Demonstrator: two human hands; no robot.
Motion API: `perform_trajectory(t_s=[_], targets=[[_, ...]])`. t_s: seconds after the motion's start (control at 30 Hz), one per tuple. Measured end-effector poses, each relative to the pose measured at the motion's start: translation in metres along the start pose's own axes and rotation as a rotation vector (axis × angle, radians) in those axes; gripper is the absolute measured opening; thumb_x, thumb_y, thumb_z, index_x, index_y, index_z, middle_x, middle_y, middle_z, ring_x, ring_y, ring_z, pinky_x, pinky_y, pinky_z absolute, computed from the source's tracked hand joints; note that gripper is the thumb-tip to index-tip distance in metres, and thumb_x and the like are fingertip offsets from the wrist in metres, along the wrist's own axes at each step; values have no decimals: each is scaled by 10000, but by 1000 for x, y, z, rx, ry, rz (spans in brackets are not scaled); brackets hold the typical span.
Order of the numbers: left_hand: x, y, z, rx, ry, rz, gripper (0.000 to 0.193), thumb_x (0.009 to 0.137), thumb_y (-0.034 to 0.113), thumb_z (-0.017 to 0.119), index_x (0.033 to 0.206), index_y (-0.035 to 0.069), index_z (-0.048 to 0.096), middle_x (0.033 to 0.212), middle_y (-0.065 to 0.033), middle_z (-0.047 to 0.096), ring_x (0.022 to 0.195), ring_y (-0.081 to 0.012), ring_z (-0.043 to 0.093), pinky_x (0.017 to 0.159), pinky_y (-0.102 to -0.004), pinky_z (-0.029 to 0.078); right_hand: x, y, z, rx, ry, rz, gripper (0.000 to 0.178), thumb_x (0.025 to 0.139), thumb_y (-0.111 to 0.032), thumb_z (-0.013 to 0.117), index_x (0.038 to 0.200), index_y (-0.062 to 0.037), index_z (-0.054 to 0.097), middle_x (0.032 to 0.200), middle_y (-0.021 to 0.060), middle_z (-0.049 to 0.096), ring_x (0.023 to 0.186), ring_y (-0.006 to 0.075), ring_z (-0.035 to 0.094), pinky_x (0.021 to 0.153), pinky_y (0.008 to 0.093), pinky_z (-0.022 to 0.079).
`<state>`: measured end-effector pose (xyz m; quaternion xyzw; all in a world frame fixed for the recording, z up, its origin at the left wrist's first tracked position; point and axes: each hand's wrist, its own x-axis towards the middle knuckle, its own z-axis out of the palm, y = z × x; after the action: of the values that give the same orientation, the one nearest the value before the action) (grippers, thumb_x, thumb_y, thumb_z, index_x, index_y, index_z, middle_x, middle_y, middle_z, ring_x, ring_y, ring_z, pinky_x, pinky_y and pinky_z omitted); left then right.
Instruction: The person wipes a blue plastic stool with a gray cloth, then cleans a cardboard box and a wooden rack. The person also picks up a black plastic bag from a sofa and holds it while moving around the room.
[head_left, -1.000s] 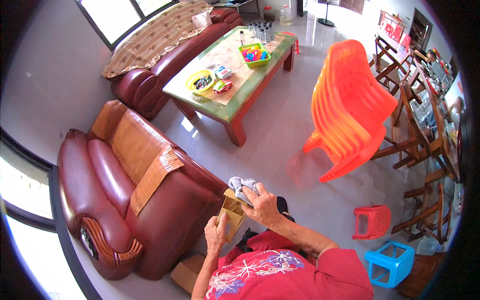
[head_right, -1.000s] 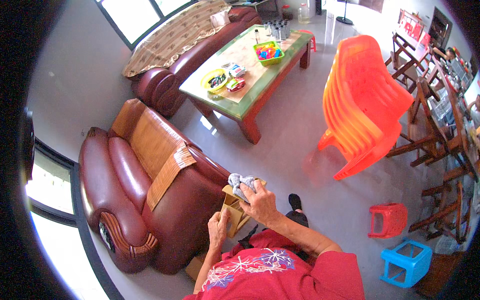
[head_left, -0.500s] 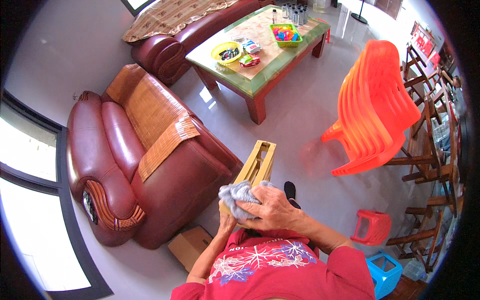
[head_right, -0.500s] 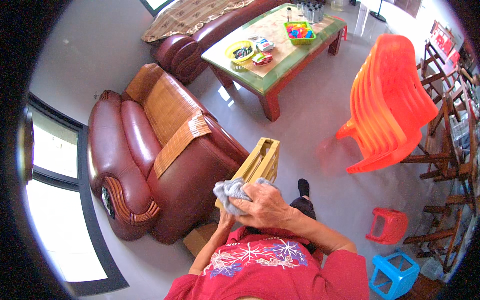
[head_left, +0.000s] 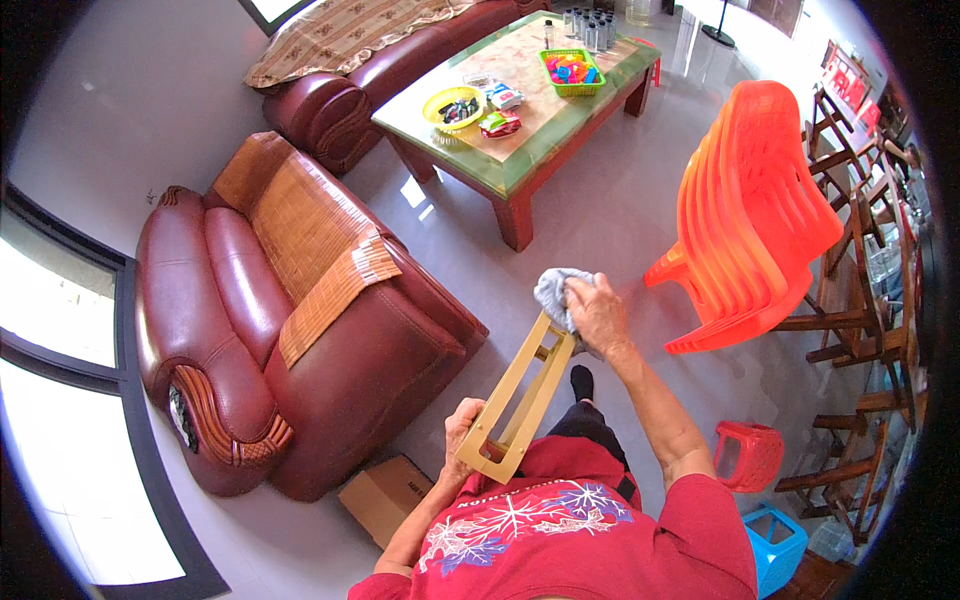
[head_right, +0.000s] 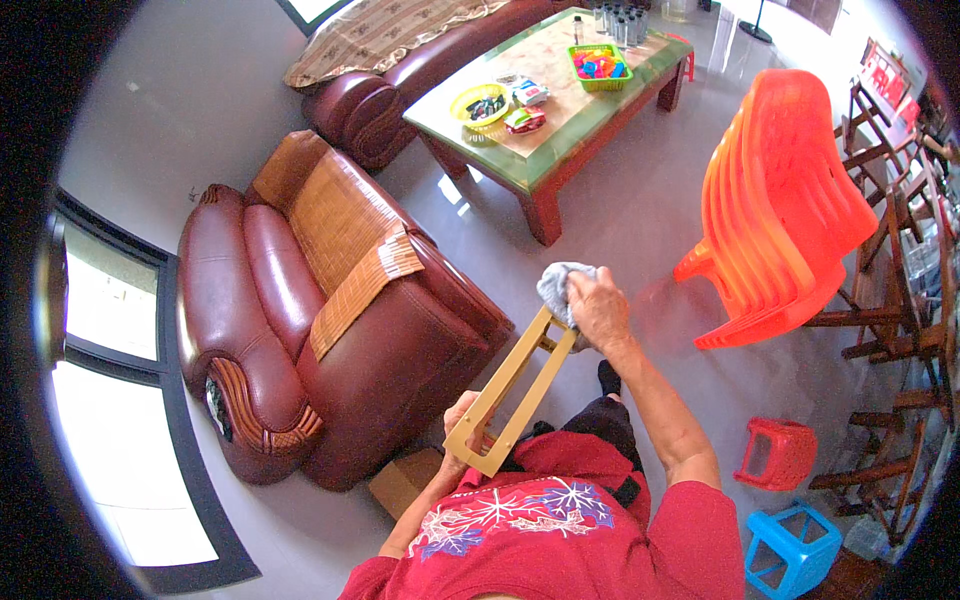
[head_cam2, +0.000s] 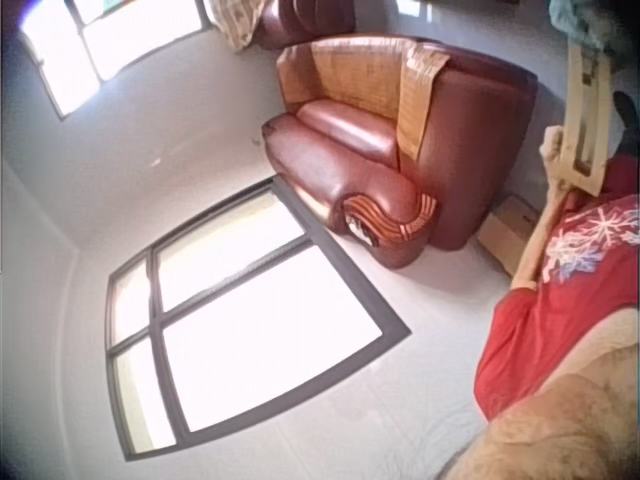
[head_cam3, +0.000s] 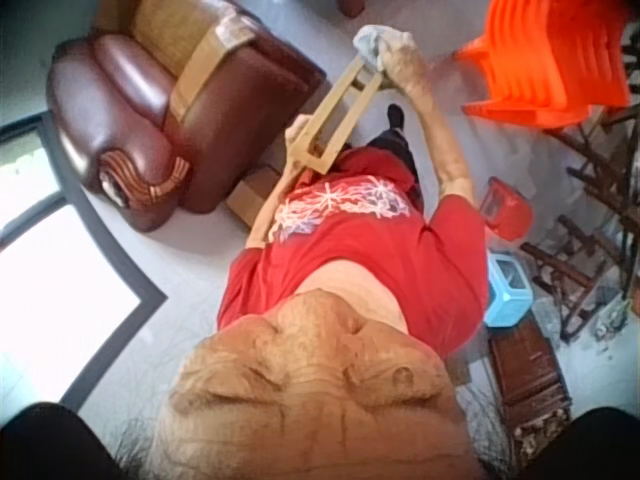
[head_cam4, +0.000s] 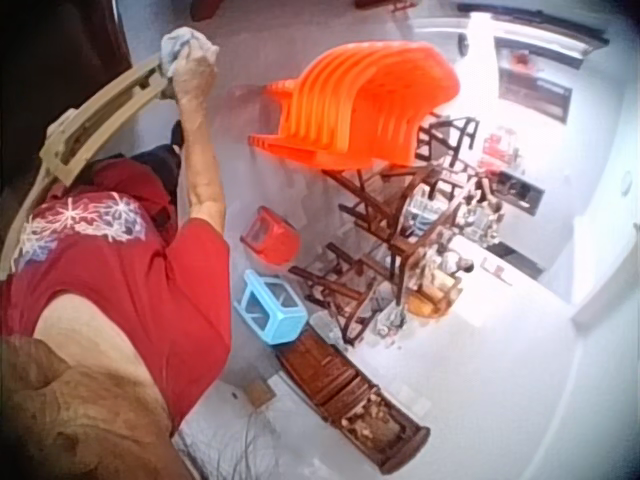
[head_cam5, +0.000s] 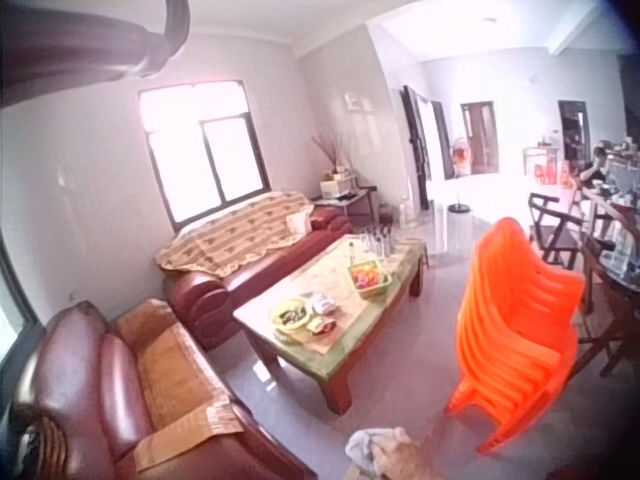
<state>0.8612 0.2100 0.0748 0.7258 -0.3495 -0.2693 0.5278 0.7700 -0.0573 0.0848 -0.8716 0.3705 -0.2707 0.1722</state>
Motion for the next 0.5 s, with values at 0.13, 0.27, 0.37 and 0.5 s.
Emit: perform_trajectory(t_s=[0.13,0.27,0.37,0.5], targets=[[0,-13,0,-7,0,-84,204,759,173,614,837,-6,555,714,-88,512,628,-172,500,575,-286,409,-22,-34,-5,60,-86,-103,142,842,-252,558,879,-137,633,796,135,553,779,308,606,653,420,513],[6,-19,1,16,27,1,193,742,156,642,837,7,564,730,-103,546,664,-196,552,593,-320,434,-48,-64,-29,565,-422,-359,184,821,-137,596,993,-103,649,895,127,598,811,293,598,735,363,490],[8,-25,-1,-32,103,104,176,743,159,643,802,11,569,721,-114,548,669,-215,562,603,-329,440,-32,-66,-69,931,-705,-395,225,829,-66,593,1049,-67,643,899,93,609,835,215,603,756,314,477],[13,-19,-9,75,31,4,174,729,146,630,752,2,536,681,-123,517,619,-238,526,570,-320,420,-12,5,-48,960,-40,392,226,872,-127,558,1062,-28,629,977,135,618,885,177,598,775,289,471]])
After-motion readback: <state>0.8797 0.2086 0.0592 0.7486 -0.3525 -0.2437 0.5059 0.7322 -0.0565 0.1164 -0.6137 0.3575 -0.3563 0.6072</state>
